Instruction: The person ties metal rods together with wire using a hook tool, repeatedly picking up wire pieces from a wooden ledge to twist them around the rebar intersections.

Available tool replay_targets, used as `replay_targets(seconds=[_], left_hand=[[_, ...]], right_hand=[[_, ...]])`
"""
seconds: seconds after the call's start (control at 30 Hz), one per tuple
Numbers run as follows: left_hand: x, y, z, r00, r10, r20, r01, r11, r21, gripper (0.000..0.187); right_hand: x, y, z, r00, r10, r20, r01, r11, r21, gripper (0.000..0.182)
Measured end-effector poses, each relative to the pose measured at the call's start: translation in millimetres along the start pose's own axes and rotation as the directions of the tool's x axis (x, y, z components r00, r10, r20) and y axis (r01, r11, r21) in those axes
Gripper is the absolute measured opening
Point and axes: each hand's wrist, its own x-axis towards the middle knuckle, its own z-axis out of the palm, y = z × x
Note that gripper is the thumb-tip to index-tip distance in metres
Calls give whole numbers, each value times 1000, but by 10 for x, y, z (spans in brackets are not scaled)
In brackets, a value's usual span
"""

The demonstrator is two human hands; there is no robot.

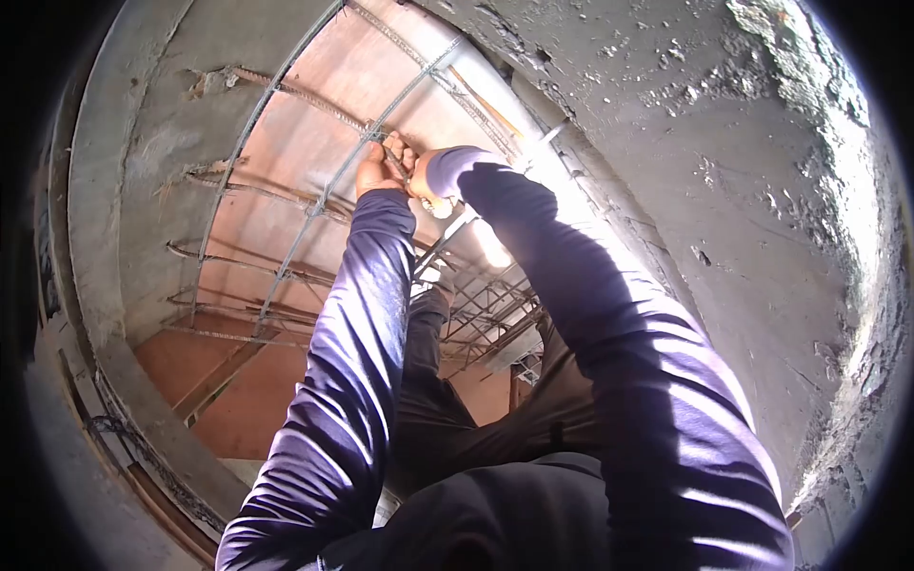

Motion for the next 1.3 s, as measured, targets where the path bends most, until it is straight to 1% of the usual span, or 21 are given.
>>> replay_targets(seconds=[0.07, 0.1, 0.13, 0.2, 0.23, 0.33, 0.4, 0.43, 0.5, 0.57, 0.67, 0.7, 0.73, 0.8, 0.9, 0.97, 1.03, 1.1, 1.13, 1.2, 1.3], left_hand=[[192, 95, -180, 946, -223, 236, 227, 974, 11, 43], [139, 66, -125, 969, -191, 156, 188, 981, 40, 46], [65, 59, -97, 969, -192, 154, 188, 981, 40, 46], [48, 51, -36, 980, -180, 86, 176, 983, 51, 45], [81, 50, -54, 981, -185, 65, 182, 982, 55, 44], [51, 43, -26, 983, -180, 46, 177, 982, 63, 43], [49, -36, -48, 980, -125, 154, 126, 992, 8, 43], [20, -58, -25, 989, -121, 80, 113, 989, 95, 45], [-168, -67, -6, 995, -89, -40, 97, 958, 271, 50], [-394, -24, -67, 997, -33, -67, 59, 897, 438, 53], [-952, 26, 70, 1000, 8, -26, 6, 865, 502, 51], [-1077, 32, 80, 1000, 1, -1, 0, 876, 482, 50], [-1210, 10, 90, 1000, 0, -5, 2, 879, 476, 50], [-1416, -61, 172, 997, -1, -78, 28, 938, 345, 47], [-1849, -251, 457, 978, 208, 33, -207, 919, 335, 33], [-2156, -330, 635, 890, 351, 290, -440, 826, 351, 24], [-2411, -388, 869, 803, 363, 473, -555, 745, 370, 16], [-2495, -508, 957, 662, 423, 618, -722, 582, 375, 17], [-2498, -537, 930, 529, 457, 715, -839, 409, 359, 20], [-2592, -554, 913, 566, 405, 718, -817, 392, 423, 28], [-2623, -639, 895, 617, 429, 660, -747, 583, 319, 9]], right_hand=[[3, 210, 14, 962, -139, 235, -23, 815, 579, 52], [34, 258, 153, 934, -161, 319, -162, 605, 780, 40], [61, 290, 306, 933, -162, 321, -163, 604, 780, 40], [103, 328, 539, 891, -316, 325, -317, 78, 945, 32], [321, 340, 714, 900, -297, 318, -341, -26, 940, 29], [226, 430, 564, 811, -462, 359, -450, -100, 888, 26], [190, 375, 385, 857, -380, 349, -337, 100, 936, 25], [119, 324, 245, 950, -183, 255, -133, 501, 855, 25], [104, 235, 210, 987, 63, -150, -29, 976, 218, 28], [-83, 567, 247, 913, -71, -403, 123, 987, 104, 28], [337, 1369, 560, 539, -381, -751, 350, 912, -212, 25], [154, 1382, 338, 792, -314, -524, 433, 893, 120, 23], [-75, 1355, 222, 794, -317, -518, 433, 893, 118, 23], [-809, 1022, -63, 938, -313, -147, 332, 697, 636, 20], [-733, 698, -46, 979, -165, 121, 55, 781, 623, 21], [-133, 1021, 582, 937, -253, -243, 350, 623, 699, 32], [595, 1311, 1400, 550, -278, -788, 835, 218, 506, 44], [37, 747, 547, 951, -272, -148, 282, 561, 778, 41], [-86, 494, 306, 972, -236, 14, 136, 603, 786, 40], [-160, 260, 107, 972, -189, 142, -19, 537, 843, 41], [-178, 157, 38, 985, -81, 154, -74, 604, 794, 43]])
